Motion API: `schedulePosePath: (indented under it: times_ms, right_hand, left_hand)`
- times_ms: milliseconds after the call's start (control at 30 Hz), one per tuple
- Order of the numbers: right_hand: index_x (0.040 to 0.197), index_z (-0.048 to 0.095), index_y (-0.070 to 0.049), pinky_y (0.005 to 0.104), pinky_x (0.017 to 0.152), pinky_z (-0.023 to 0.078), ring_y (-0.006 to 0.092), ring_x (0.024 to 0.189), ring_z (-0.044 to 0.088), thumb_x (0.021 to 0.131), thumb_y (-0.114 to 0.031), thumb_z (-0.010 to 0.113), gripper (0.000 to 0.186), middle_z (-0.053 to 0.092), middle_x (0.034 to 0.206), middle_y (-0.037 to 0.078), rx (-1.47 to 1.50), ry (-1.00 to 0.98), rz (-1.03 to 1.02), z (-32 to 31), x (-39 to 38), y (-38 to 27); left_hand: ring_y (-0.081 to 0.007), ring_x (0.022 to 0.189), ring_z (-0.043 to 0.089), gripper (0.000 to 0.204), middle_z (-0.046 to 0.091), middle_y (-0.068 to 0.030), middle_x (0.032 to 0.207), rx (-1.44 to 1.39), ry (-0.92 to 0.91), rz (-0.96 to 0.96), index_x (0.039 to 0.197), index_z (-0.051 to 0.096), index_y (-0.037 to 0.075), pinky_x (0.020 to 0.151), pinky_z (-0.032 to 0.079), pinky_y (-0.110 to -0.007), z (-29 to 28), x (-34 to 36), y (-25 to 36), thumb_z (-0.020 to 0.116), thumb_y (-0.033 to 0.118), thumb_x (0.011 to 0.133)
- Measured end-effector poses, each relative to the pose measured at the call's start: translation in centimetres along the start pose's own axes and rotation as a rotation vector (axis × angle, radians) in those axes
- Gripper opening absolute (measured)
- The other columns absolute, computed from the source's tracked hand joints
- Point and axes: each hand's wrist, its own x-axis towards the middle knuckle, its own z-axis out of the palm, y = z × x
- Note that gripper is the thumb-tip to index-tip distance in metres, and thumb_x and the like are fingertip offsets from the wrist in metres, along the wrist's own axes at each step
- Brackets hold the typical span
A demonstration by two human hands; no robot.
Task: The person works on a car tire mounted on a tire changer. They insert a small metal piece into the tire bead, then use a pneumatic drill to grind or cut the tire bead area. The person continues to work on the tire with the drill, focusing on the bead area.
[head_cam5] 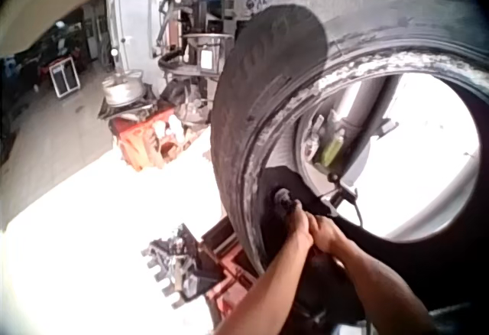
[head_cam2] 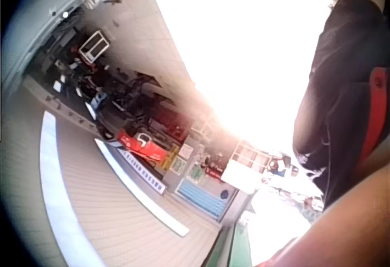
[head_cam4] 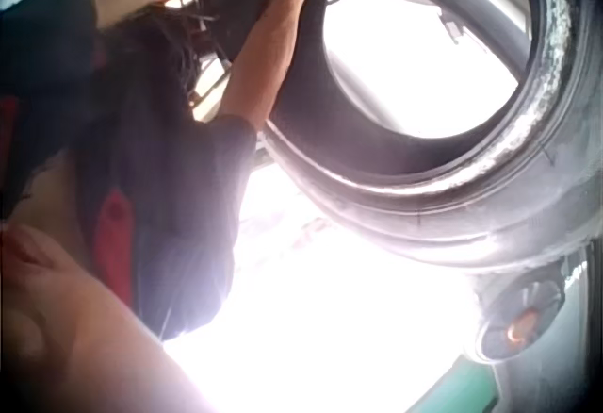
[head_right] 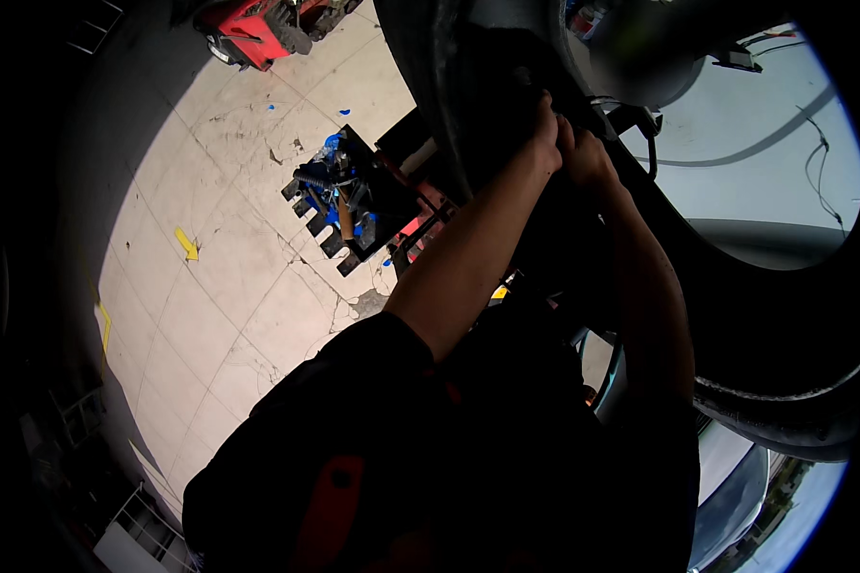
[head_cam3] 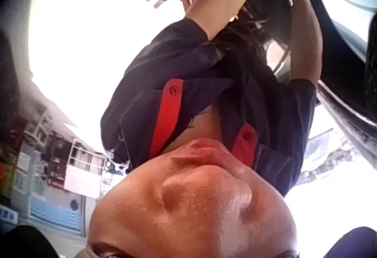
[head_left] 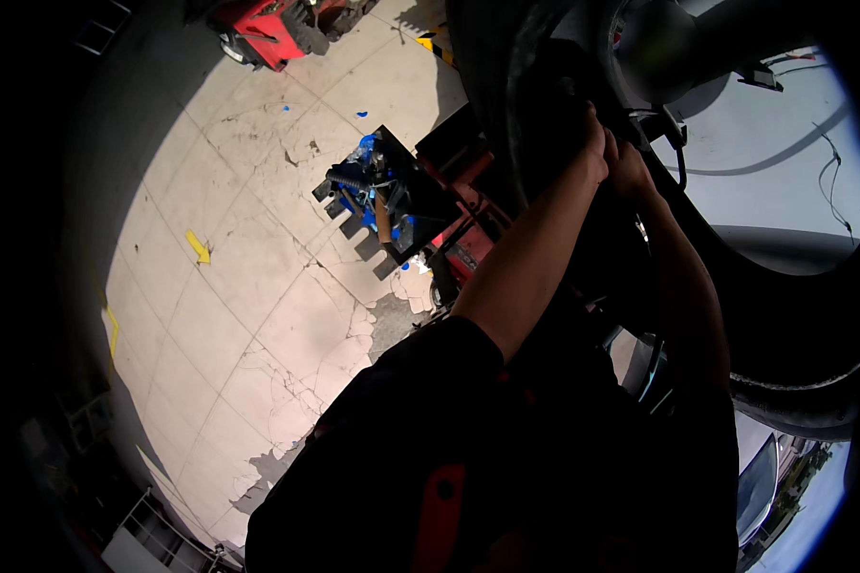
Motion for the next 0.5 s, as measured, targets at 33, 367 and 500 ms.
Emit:
schedulePosePath:
  times_ms: [33, 367, 500]
  right_hand:
    - [0.105, 0.059, 0.004, 0.0401, 0.081, 0.048, 0.0388, 0.094, 0.061, 0.094, -0.051, 0.029, 0.063, 0.062, 0.093, 0.029, 0.004, 0.086, -0.051, -0.2, 0.1, -0.5]
    - [0.108, 0.058, 0.004, 0.0395, 0.080, 0.046, 0.0349, 0.090, 0.062, 0.095, -0.049, 0.026, 0.064, 0.064, 0.090, 0.025, -0.003, 0.011, -0.098, -0.4, -0.2, -0.6]
    - [0.104, 0.059, 0.004, 0.0350, 0.059, 0.047, 0.0242, 0.060, 0.059, 0.095, -0.049, 0.027, 0.062, 0.059, 0.067, 0.016, 0.180, -0.187, 0.151, -0.9, -1.4, -3.5]
  left_hand:
    - [-0.0025, 0.056, 0.050, 0.038, 0.055, 0.0026, 0.079, 0.040, -0.004, -0.014, 0.116, 0.052, 0.016, 0.052, 0.040, -0.015, 0.3, 0.3, 0.4, 0.054, 0.040, 0.087]
    - [-0.0069, 0.039, 0.036, 0.035, 0.042, 0.0050, 0.055, 0.028, 0.022, -0.001, 0.078, 0.051, 0.014, 0.045, 0.038, -0.022, -0.1, 1.0, -0.2, 0.044, 0.045, 0.091]
    - [-0.0147, 0.038, 0.036, 0.049, 0.049, 0.0035, 0.057, 0.174, 0.037, -0.073, 0.080, 0.051, 0.011, 0.078, 0.040, -0.048, -0.2, 0.8, 0.6, 0.034, 0.055, 0.091]
